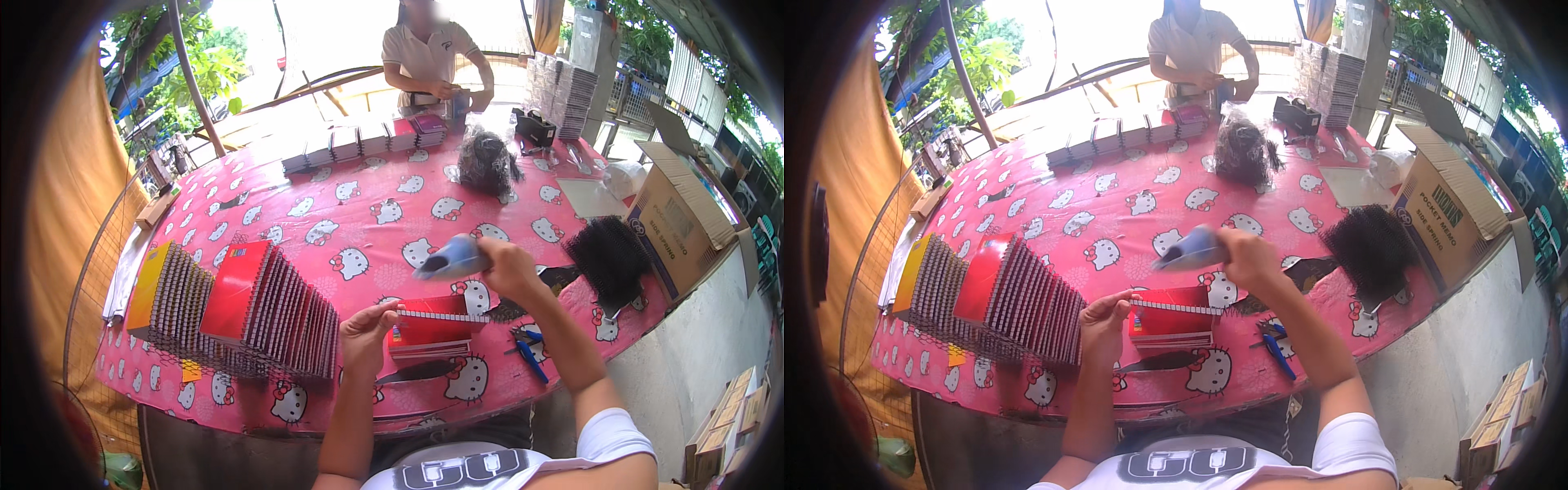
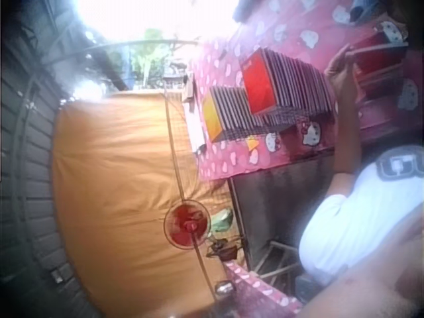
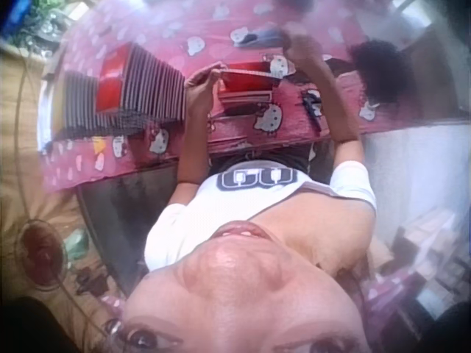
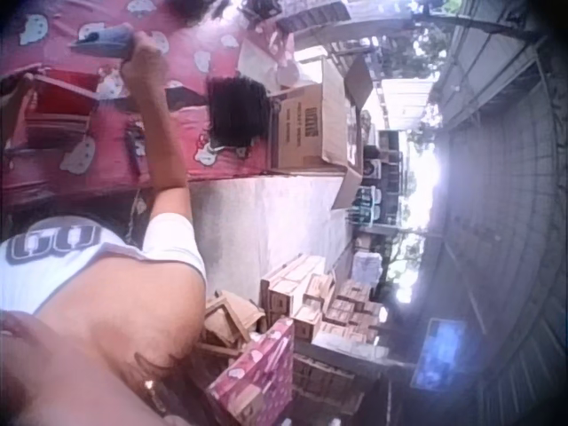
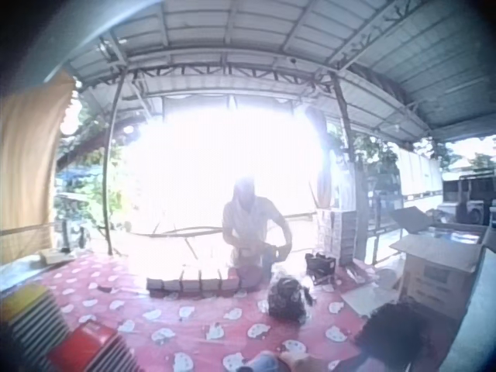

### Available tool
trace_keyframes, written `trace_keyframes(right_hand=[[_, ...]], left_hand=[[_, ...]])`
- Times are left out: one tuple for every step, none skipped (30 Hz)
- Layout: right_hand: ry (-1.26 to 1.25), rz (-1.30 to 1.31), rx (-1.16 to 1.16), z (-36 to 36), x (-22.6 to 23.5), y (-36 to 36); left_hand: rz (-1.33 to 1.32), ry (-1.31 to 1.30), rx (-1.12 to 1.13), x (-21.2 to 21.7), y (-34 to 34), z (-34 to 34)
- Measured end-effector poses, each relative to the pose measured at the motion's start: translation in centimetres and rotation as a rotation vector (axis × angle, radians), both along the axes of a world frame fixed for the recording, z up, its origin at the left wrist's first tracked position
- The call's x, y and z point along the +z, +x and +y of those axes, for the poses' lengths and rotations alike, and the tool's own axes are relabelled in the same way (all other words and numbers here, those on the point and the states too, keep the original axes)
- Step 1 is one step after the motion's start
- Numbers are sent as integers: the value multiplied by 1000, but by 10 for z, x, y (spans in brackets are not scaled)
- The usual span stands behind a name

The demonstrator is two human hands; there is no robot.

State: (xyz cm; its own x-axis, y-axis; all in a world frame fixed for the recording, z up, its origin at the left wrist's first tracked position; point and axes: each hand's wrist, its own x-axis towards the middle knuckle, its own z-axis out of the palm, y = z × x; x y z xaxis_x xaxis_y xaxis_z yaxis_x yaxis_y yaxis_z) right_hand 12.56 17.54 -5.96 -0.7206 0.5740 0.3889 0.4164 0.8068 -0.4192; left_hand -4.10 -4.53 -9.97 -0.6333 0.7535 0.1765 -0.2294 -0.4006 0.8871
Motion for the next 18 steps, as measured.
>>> trace_keyframes(right_hand=[[205, -36, -190, 12, -10, 5], [171, -141, -255, 25, -18, 18], [131, -246, -319, 36, -30, 34], [83, -351, -379, 38, -40, 46], [126, -260, -321, 32, -45, 56], [168, -165, -254, 19, -44, 63], [209, -69, -187, 5, -41, 71], [166, -62, -173, -12, -30, 82], [120, -60, -170, -29, -21, 97], [62, -111, -167, -46, -25, 114], [4, -181, -174, -65, -30, 133], [-60, -258, -171, -77, -39, 144], [-8, -248, -179, -85, -45, 147], [46, -231, -188, -95, -49, 147], [101, -213, -197, -102, -52, 149], [123, -203, -218, -99, -57, 151], [38, -143, -196, -101, -53, 147], [-38, -78, -172, -104, -40, 135]], left_hand=[[10, 56, -8, -2, 0, 0], [10, 121, -31, -5, 1, 7], [5, 105, -36, 0, 5, 12], [0, 83, -38, 8, 10, 15], [-2, 58, -36, 12, 13, 15], [80, 106, 7, 12, 13, 12], [162, 154, 50, 10, 14, 8], [245, 203, 92, 10, 15, 5], [346, 241, 202, 16, 20, 5], [459, 269, 314, 32, 31, -1], [554, 295, 415, 43, 39, -4], [637, 302, 486, 46, 41, -4], [660, 275, 492, 47, 42, -3], [689, 253, 496, 50, 44, -3], [717, 231, 499, 52, 46, -2], [694, 219, 493, 53, 50, 0], [745, 220, 500, 52, 51, 1], [800, 229, 513, 54, 51, 2]])
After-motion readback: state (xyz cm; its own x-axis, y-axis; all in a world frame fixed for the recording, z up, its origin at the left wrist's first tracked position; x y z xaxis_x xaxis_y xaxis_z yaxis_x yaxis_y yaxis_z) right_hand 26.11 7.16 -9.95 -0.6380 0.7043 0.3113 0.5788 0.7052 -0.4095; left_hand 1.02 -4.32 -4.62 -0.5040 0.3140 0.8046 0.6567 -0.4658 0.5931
